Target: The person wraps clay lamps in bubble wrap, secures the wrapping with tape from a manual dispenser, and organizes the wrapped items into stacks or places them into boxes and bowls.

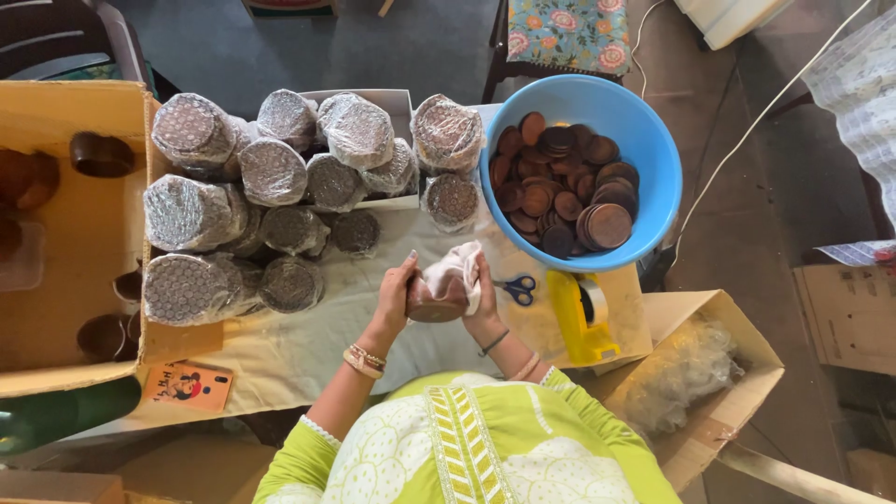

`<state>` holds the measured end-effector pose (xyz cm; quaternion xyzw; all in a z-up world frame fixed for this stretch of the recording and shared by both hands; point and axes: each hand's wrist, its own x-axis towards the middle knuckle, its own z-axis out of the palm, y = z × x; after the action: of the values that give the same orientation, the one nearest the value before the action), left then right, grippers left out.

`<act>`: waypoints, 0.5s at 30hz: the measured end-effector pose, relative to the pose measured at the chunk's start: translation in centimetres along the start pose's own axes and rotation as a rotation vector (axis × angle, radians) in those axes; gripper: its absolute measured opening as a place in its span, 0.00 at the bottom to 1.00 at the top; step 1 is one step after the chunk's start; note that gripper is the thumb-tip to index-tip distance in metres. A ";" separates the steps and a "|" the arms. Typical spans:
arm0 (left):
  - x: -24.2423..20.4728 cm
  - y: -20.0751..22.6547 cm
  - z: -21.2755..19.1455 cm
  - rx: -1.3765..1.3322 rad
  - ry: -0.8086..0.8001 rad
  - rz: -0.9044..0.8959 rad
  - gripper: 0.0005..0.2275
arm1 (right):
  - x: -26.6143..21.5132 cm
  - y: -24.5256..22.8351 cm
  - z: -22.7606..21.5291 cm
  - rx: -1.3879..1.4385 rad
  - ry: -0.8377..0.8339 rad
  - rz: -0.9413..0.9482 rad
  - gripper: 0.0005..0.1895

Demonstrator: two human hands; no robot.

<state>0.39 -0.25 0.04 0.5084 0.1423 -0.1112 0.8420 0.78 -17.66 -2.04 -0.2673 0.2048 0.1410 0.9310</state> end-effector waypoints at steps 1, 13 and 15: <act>0.3 -0.4 -0.2 0.000 0.000 0.001 0.23 | -0.8 0.2 0.9 0.000 -0.001 0.000 0.26; -3.4 1.0 4.1 -0.228 0.138 -0.055 0.24 | 0.7 2.1 0.3 -0.582 0.001 -0.530 0.21; -3.4 0.9 2.4 -0.430 -0.072 -0.042 0.24 | -0.3 1.0 2.8 -0.443 -0.102 -0.397 0.21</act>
<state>-2.16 -1.87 3.01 0.3099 0.1430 -0.1141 0.9330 1.04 -15.37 -0.17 -0.4915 0.0660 0.0108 0.8683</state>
